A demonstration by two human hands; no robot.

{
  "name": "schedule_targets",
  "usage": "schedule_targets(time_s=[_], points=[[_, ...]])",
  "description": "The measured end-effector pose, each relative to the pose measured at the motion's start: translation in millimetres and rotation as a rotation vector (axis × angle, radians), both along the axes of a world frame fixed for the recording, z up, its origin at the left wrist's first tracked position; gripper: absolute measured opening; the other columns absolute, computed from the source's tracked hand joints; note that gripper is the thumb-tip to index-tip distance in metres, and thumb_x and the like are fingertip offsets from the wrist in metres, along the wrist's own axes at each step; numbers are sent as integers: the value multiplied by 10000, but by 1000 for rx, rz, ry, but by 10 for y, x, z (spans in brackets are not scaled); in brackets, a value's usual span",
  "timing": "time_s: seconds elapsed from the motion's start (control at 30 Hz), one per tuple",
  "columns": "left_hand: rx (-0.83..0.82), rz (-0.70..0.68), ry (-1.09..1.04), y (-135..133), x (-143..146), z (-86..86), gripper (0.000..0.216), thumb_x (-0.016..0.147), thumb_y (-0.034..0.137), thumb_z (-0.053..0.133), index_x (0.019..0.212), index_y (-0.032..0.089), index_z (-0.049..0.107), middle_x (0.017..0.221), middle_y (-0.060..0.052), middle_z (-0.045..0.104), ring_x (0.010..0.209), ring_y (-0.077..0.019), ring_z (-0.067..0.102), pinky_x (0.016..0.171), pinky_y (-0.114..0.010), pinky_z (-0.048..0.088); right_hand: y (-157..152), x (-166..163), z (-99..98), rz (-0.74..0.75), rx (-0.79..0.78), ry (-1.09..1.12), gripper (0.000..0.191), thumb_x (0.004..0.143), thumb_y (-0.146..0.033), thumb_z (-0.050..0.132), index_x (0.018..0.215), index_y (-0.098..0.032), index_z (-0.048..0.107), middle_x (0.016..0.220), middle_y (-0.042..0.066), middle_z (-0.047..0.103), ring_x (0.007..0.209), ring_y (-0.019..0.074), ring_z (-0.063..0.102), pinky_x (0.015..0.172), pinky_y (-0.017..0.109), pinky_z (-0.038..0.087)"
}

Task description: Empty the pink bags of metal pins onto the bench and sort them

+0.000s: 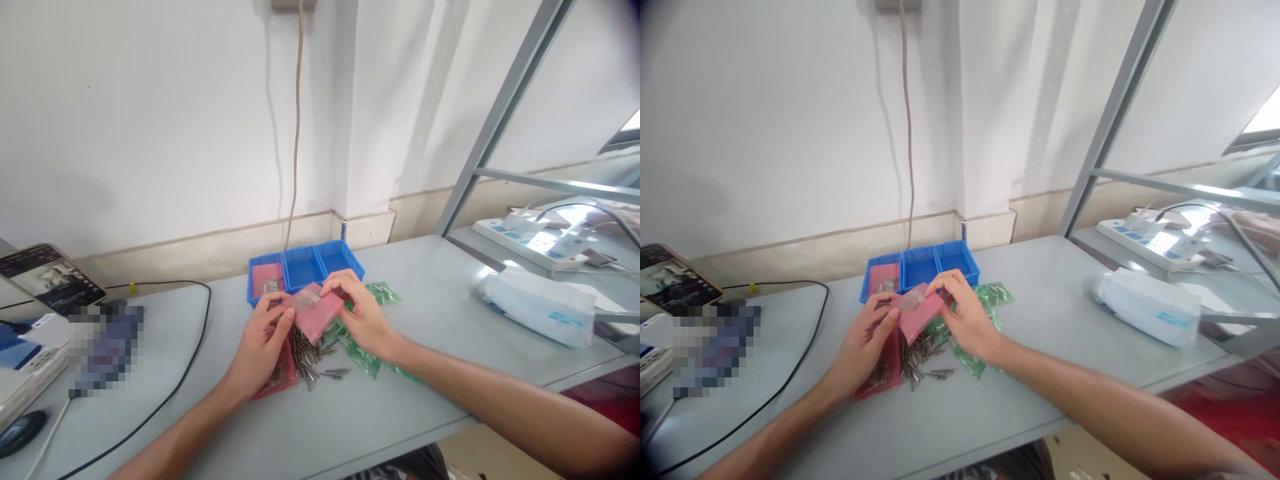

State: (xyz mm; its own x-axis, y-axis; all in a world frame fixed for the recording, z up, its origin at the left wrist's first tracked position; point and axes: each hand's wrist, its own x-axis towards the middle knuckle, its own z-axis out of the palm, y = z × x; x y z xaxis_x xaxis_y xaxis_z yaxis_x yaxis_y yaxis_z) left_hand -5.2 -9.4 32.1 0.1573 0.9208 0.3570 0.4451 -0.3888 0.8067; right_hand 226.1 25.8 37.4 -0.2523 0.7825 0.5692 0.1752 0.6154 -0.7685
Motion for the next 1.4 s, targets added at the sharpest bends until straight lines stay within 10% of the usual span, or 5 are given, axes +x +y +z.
schedule_targets(time_s=[0.13, 0.43, 1.2, 1.4], points=[[90, -34, 100, -12, -32, -8, 340, 1104, 394, 511, 991, 248, 797, 1545, -61, 576, 1331, -263, 560, 1170, -459, 432, 4, 11, 9, -3, -48, 16, 86, 1083, -275, 567, 1056, -254, 646, 1130, 54, 670, 1073, 231, 625, 946, 378, 483], [199, -62, 144, -51, -33, -31, 359, 1078, 331, 592, 1426, 333, 680, 1296, -59, 752, 1194, -243, 655, 1066, -433, 532, -25, 11, 34, -7, -189, 35, 171, 1072, -365, 600, 957, -239, 585, 907, -8, 637, 836, 179, 589, 793, 313, 468], [344, -43, 291, 81, -154, -173, 509, 969, 59, 475, 1388, 278, 664, 1256, -78, 726, 1182, -252, 635, 1059, -449, 519, -14, 7, 31, 72, -332, 149, 445, 1014, -345, 682, 1454, -309, 628, 880, -7, 726, 810, 193, 664, 793, 352, 539], [397, -13, 256, 78, -179, -88, 241, 1067, 217, 539, 1193, 262, 740, 1080, -54, 753, 1018, -237, 635, 927, -384, 502, -63, 1, 41, 80, -348, 44, 234, 1057, -335, 588, 1110, -276, 808, 1060, 20, 796, 888, 202, 687, 784, 344, 536]])
